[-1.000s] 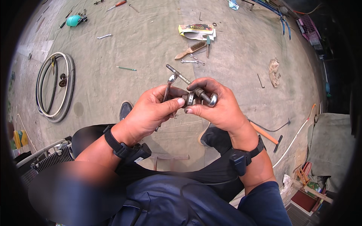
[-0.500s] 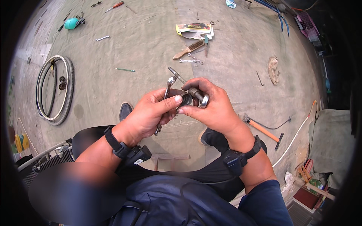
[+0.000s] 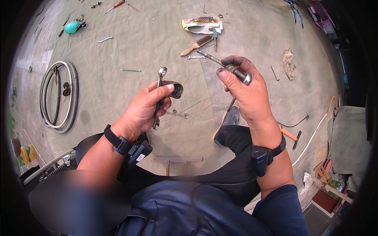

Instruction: The person uses a wrench to tighten and loosen nuts on a threaded rod with a ball joint. They repeatedly adjust the nuts, remove one, and place it on the floor before reattaching it.

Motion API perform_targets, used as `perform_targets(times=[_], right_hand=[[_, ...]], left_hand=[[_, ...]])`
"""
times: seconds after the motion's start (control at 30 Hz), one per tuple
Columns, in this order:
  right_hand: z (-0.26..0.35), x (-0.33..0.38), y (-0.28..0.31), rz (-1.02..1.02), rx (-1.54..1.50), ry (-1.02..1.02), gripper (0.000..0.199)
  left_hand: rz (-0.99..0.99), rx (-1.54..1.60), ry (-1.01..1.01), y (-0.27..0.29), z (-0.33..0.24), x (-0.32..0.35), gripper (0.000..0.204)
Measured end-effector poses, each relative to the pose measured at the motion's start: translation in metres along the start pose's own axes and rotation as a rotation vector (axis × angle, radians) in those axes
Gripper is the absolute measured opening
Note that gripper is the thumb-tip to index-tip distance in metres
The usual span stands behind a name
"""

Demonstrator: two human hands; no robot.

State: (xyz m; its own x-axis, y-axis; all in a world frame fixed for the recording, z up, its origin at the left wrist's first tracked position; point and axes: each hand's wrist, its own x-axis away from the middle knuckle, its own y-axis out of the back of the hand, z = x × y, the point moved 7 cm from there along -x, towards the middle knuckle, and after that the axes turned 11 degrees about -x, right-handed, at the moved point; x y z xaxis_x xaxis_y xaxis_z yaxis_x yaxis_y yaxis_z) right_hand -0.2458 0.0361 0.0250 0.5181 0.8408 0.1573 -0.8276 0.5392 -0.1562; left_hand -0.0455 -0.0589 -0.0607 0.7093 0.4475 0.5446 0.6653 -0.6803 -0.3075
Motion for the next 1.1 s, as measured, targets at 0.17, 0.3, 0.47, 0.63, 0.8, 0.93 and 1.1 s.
perform_targets(times=[0.17, 0.3, 0.47, 0.63, 0.8, 0.93, 1.1], right_hand=[[0.014, -0.005, 0.032, -0.14, 0.046, 0.004, 0.03], [0.02, -0.002, 0.045, -0.189, 0.052, -0.03, 0.03], [0.013, 0.001, 0.051, -0.218, 0.002, -0.075, 0.036], [0.0, -0.005, 0.056, -0.244, 0.038, -0.123, 0.039], [-0.01, -0.021, 0.067, -0.227, 0.095, -0.105, 0.042], [-0.011, -0.035, 0.07, -0.24, 0.124, -0.127, 0.043], [-0.012, -0.05, 0.066, -0.238, 0.148, -0.133, 0.044]], left_hand=[[-0.269, -0.142, 0.124, 0.072, 0.023, -0.049, 0.021], [-0.427, -0.207, 0.117, 0.12, 0.046, -0.1, 0.021], [-0.543, -0.133, 0.182, 0.144, 0.104, -0.143, 0.021], [-0.608, -0.169, 0.331, 0.174, 0.179, -0.172, 0.022], [-0.699, -0.249, 0.4, 0.204, 0.222, -0.176, 0.021], [-0.756, -0.231, 0.415, 0.21, 0.237, -0.18, 0.023], [-0.789, -0.22, 0.391, 0.223, 0.245, -0.188, 0.028]])
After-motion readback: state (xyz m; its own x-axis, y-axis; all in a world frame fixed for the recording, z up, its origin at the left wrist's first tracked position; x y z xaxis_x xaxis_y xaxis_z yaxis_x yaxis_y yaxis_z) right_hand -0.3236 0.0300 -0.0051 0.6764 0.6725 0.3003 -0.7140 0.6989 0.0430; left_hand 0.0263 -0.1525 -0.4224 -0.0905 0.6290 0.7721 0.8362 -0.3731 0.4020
